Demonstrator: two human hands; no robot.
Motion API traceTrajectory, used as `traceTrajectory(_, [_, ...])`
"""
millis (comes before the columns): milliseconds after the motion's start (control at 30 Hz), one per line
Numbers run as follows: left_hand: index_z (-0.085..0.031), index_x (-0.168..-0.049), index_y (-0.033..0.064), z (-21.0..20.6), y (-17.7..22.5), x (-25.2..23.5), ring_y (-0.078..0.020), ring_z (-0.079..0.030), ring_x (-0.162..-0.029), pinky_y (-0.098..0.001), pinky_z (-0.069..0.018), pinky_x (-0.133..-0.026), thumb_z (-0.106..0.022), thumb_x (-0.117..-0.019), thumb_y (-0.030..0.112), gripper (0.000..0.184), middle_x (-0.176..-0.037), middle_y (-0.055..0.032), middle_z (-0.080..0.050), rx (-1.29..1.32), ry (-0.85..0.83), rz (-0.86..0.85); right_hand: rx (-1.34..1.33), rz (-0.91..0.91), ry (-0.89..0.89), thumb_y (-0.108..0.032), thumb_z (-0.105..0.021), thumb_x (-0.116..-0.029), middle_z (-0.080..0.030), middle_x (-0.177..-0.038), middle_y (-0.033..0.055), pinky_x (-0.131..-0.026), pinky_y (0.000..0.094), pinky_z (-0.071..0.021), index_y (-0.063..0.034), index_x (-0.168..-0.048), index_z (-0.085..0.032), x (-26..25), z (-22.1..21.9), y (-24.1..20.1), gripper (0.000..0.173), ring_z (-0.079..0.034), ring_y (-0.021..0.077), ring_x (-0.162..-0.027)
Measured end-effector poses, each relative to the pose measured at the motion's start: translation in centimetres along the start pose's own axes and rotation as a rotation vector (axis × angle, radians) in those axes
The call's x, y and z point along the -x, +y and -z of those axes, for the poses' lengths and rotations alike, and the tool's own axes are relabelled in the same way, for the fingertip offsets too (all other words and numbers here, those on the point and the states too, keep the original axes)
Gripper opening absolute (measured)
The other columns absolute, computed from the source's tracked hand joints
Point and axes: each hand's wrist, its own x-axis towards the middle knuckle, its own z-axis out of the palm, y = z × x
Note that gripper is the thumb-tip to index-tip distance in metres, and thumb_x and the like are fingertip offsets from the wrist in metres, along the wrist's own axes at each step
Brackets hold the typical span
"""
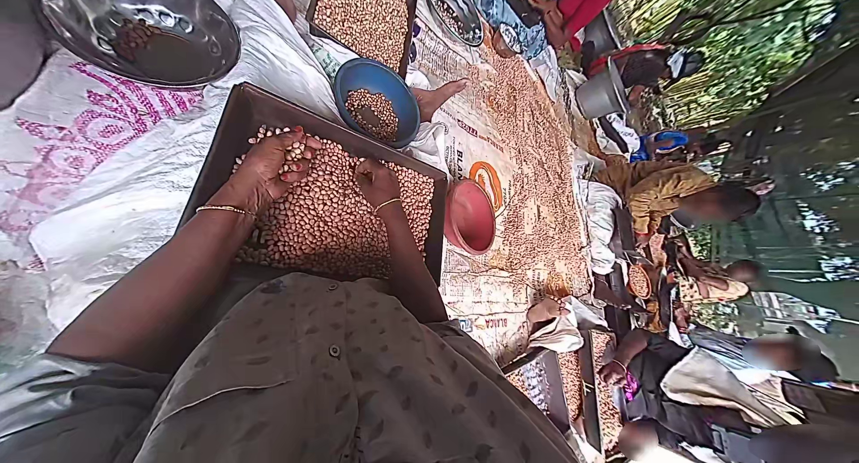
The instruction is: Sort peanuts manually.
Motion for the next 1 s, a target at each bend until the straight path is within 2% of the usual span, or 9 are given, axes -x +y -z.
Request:
traceTrajectory(167, [-0.067, -0.101, 0.0115, -0.5, -0.3, 0.0, -0.0003, -0.038, -0.040, -0.0138, -0.0262, -0.035, -0.026, -0.1102, 0.052, 0.058, -0.068, 0.0033, -0.061, -0.203, -0.043, 0.102, -0.645, 0.203, 0.158, -0.002, -0.064, -0.0965, -0.071, -0.099, 0.0140, -0.075, 0.0312, -0.0582, 0.0056, -0.108, -0.069, 1.2, 0.6, 0.1, 0.014, -0.068, 0.0144, -0.082])
traceTrajectory(267, [-0.066, -0.101, 0.0110, -0.5, -0.7, -0.2, -0.0022, -0.042, -0.043, -0.0147, -0.0286, -0.037, -0.022, -0.1088, 0.056, 0.064, -0.070, 0.0003, -0.062, -0.224, -0.116, 0.170, -0.885, 0.301, 0.122, 0.001, -0.057, -0.0994, -0.071, -0.105, 0.0161, -0.080, 0.0317, -0.0619, 0.0111, -0.119, -0.064, 2.1, 1.3, -2.3, 0.023, -0.071, 0.0155, -0.087])
traceTrajectory(367, [-0.064, -0.099, 0.0114, -0.3, -0.6, -0.2, 0.0003, -0.037, -0.042, -0.0126, -0.0278, -0.037, -0.025, -0.1113, 0.046, 0.054, -0.068, 0.0039, -0.058, -0.112, -0.097, 0.151, -0.677, 0.277, 0.159, -0.001, -0.057, -0.0997, -0.071, -0.100, 0.0173, -0.078, 0.0332, -0.0592, 0.0092, -0.112, -0.067, 1.2, -0.3, -2.6, 0.019, -0.069, 0.0171, -0.083])
traceTrajectory(500, [-0.060, -0.097, 0.0123, 0.1, 0.1, -0.3, 0.0020, -0.036, -0.041, -0.0108, -0.0275, -0.036, -0.030, -0.1120, 0.031, 0.039, -0.064, 0.0072, -0.049, 0.080, 0.048, 0.050, -0.086, 0.307, 0.012, -0.005, -0.063, -0.0976, -0.071, -0.124, 0.0181, -0.101, 0.0500, -0.0528, -0.0016, -0.117, -0.075, 1.4, -2.4, -3.6, 0.023, -0.066, 0.0335, -0.119])
traceTrajectory(600, [-0.061, -0.095, 0.0129, 0.0, 0.1, -0.2, 0.0015, -0.037, -0.042, -0.0110, -0.0277, -0.038, -0.031, -0.1121, 0.030, 0.038, -0.064, 0.0079, -0.049, 0.087, 0.079, 0.018, -0.012, 0.280, 0.031, -0.006, -0.062, -0.0989, -0.071, -0.122, 0.0183, -0.098, 0.0519, -0.0540, -0.0015, -0.116, -0.074, 1.8, -2.2, -4.1, 0.022, -0.068, 0.0348, -0.115])
traceTrajectory(700, [-0.062, -0.096, 0.0120, -0.1, 0.0, 0.0, 0.0008, -0.037, -0.041, -0.0118, -0.0277, -0.037, -0.030, -0.1124, 0.035, 0.043, -0.064, 0.0064, -0.052, 0.015, 0.033, 0.034, -0.215, 0.263, 0.163, -0.005, -0.062, -0.0979, -0.073, -0.107, 0.0195, -0.083, 0.0486, -0.0578, 0.0019, -0.112, -0.074, 1.6, -1.8, -3.0, 0.020, -0.072, 0.0305, -0.091])
traceTrajectory(800, [-0.064, -0.097, 0.0102, -0.4, -0.4, 0.0, 0.0002, -0.038, -0.040, -0.0130, -0.0284, -0.036, -0.026, -0.1117, 0.045, 0.053, -0.065, 0.0043, -0.055, -0.100, -0.034, 0.102, -0.659, 0.194, 0.168, -0.001, -0.056, -0.1007, -0.071, -0.090, 0.0149, -0.065, 0.0299, -0.0581, 0.0090, -0.115, -0.068, 2.0, -0.9, -2.7, 0.021, -0.066, 0.0140, -0.068])
traceTrajectory(900, [-0.065, -0.095, 0.0113, -0.7, -0.8, -0.1, -0.0013, -0.039, -0.041, -0.0146, -0.0270, -0.036, -0.025, -0.1102, 0.051, 0.058, -0.067, 0.0020, -0.059, -0.187, -0.070, 0.160, -1.182, 0.076, 0.007, -0.001, -0.049, -0.1041, -0.070, -0.084, 0.0074, -0.064, 0.0266, -0.0606, 0.0075, -0.115, -0.065, 3.0, 0.9, -3.8, 0.021, -0.068, 0.0108, -0.066])
traceTrajectory(1000, [-0.064, -0.096, 0.0108, -0.8, -0.9, 0.1, -0.0014, -0.038, -0.040, -0.0144, -0.0271, -0.035, -0.025, -0.1101, 0.052, 0.058, -0.064, 0.0021, -0.055, -0.197, -0.078, 0.175, -1.399, -0.014, -0.075, 0.000, -0.047, -0.1043, -0.071, -0.084, 0.0077, -0.064, 0.0268, -0.0603, 0.0053, -0.111, -0.066, 3.2, 1.6, -3.9, 0.021, -0.069, 0.0125, -0.066])
